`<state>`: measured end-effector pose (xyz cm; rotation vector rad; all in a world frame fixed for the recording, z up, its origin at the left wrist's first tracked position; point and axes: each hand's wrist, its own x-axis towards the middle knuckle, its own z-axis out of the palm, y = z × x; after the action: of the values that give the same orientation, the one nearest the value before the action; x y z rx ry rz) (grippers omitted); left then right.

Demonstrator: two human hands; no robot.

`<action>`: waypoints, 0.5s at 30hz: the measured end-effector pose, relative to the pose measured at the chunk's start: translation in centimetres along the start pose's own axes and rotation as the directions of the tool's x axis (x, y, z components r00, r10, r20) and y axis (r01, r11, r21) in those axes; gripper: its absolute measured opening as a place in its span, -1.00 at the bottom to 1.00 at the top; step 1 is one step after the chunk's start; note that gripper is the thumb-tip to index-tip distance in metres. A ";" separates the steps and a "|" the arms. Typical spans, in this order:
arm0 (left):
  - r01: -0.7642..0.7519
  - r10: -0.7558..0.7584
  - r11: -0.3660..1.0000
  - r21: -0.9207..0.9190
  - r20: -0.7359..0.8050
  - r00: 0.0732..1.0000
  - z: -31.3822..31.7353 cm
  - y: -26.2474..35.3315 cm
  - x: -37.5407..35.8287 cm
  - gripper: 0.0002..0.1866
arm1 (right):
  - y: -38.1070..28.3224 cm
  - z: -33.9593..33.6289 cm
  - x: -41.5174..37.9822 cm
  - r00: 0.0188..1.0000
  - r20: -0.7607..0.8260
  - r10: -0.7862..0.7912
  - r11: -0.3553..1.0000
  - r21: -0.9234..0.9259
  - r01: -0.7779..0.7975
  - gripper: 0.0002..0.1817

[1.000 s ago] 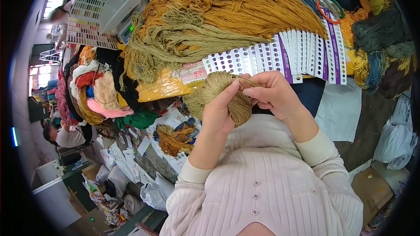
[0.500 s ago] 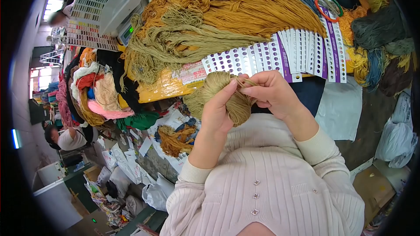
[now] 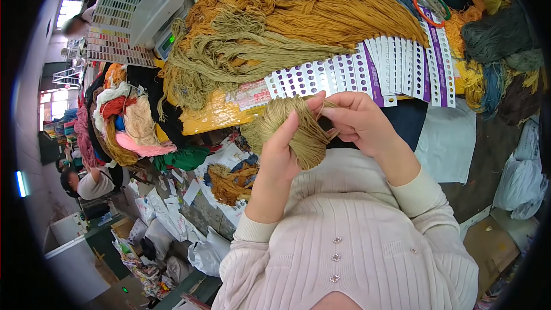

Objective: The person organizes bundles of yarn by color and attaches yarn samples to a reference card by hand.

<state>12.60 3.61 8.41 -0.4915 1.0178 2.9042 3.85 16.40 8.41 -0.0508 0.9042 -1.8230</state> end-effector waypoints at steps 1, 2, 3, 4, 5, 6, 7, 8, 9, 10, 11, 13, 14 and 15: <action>0.013 -0.014 1.000 0.018 0.018 1.000 0.2 0.0 0.0 -0.52 | 0.0 0.2 0.0 1.000 -0.018 0.000 0.997 -0.077 -0.001 -0.83; 0.026 -0.027 0.999 0.037 0.036 0.999 0.3 0.0 -0.1 -0.51 | 0.1 0.3 0.0 0.999 -0.036 -0.001 0.988 -0.154 -0.004 -0.84; 0.019 -0.021 0.998 0.058 0.043 0.999 0.3 0.0 -0.1 -0.50 | 0.1 0.4 0.0 0.999 -0.034 -0.009 0.989 -0.146 0.004 -0.85; 0.012 -0.016 0.997 0.079 0.051 0.999 0.3 0.0 0.0 -0.49 | 0.1 0.4 0.1 0.999 -0.032 -0.017 0.990 -0.138 0.012 -0.87; 0.004 -0.010 0.995 0.100 0.059 0.998 0.3 0.1 0.0 -0.48 | 0.2 0.5 0.1 0.999 -0.030 -0.025 0.991 -0.129 0.021 -0.88; -0.001 -0.003 0.998 0.058 0.060 0.998 0.3 0.1 0.0 -0.50 | 0.2 0.5 0.1 0.999 -0.032 -0.030 0.991 -0.128 0.025 -0.88; -0.006 0.006 1.000 0.015 0.060 0.998 0.3 0.1 0.0 -0.52 | 0.3 0.5 0.1 0.999 -0.034 -0.033 0.992 -0.127 0.029 -0.89; -0.012 0.014 1.000 -0.028 0.060 0.998 0.3 0.1 0.0 -0.53 | 0.3 0.5 0.2 0.999 -0.035 -0.036 0.992 -0.126 0.031 -0.89; -0.017 0.017 1.000 0.009 0.032 0.999 0.2 0.1 -0.1 -0.55 | 0.4 0.4 0.2 0.999 -0.037 -0.037 0.994 -0.107 0.033 -0.89; -0.021 0.021 0.999 0.045 0.002 1.000 0.2 0.1 -0.1 -0.57 | 0.4 0.4 0.3 0.999 -0.040 -0.037 0.996 -0.088 0.033 -0.89; -0.023 0.025 0.996 0.082 -0.026 0.999 0.1 0.0 -0.1 -0.59 | 0.5 0.4 0.3 0.998 -0.042 -0.037 0.997 -0.069 0.034 -0.89; 0.009 -0.008 0.999 0.045 -0.039 0.999 -0.1 0.1 0.1 -0.64 | 0.6 0.2 0.4 0.998 -0.040 -0.057 0.996 -0.070 0.054 -0.89; 0.025 -0.024 0.999 0.027 -0.044 0.999 -0.2 0.2 0.2 -0.66 | 0.7 0.2 0.5 0.997 -0.038 -0.067 0.995 -0.070 0.064 -0.88; 0.025 -0.025 1.000 0.000 -0.041 0.999 -0.1 0.2 0.2 -0.66 | 0.6 0.1 0.5 0.998 -0.033 -0.055 0.997 -0.056 0.053 -0.89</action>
<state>12.44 3.38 8.43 -0.5621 1.0101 2.8832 4.16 15.89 7.93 -0.0798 0.9857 -1.8539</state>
